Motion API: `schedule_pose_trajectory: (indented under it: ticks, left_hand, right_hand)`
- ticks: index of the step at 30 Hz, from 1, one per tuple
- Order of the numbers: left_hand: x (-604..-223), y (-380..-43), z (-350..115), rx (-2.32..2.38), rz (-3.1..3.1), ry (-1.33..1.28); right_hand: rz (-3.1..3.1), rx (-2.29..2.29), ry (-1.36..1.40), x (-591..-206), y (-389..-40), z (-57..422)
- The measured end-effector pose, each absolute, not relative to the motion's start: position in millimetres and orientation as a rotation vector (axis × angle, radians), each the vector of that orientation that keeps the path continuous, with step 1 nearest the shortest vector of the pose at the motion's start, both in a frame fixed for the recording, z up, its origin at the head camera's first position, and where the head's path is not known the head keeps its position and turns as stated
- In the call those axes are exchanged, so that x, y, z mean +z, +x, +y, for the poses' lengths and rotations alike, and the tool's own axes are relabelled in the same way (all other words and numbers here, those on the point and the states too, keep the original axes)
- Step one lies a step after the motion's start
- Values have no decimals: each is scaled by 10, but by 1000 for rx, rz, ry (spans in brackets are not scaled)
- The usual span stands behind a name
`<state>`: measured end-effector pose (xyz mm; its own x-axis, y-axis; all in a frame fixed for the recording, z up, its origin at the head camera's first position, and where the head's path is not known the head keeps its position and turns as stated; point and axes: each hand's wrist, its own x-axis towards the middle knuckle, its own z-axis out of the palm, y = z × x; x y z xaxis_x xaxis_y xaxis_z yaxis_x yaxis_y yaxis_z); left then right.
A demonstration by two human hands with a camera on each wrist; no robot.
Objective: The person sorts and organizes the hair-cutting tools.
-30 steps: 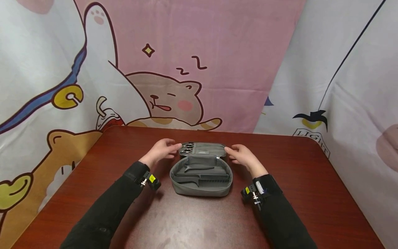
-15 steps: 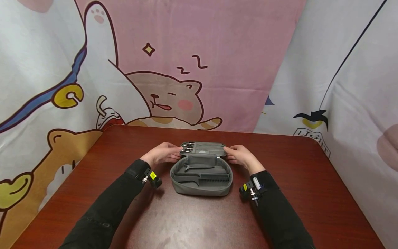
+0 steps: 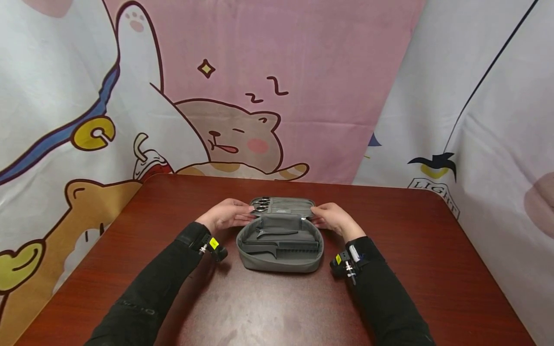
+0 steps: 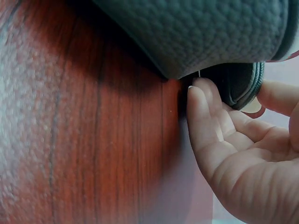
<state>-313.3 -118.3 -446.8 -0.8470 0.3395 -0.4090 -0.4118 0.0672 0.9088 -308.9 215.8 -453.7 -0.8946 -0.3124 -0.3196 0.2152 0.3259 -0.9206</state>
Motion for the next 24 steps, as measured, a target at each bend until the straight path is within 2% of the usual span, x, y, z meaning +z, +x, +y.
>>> schedule_pose_trajectory:
  ticks: [24]
  left_hand:
    - [-4561,-3130,-1100,2058,1789,-138]
  right_hand:
    - [2211,-1790,-173,-4582,-3045,2162]
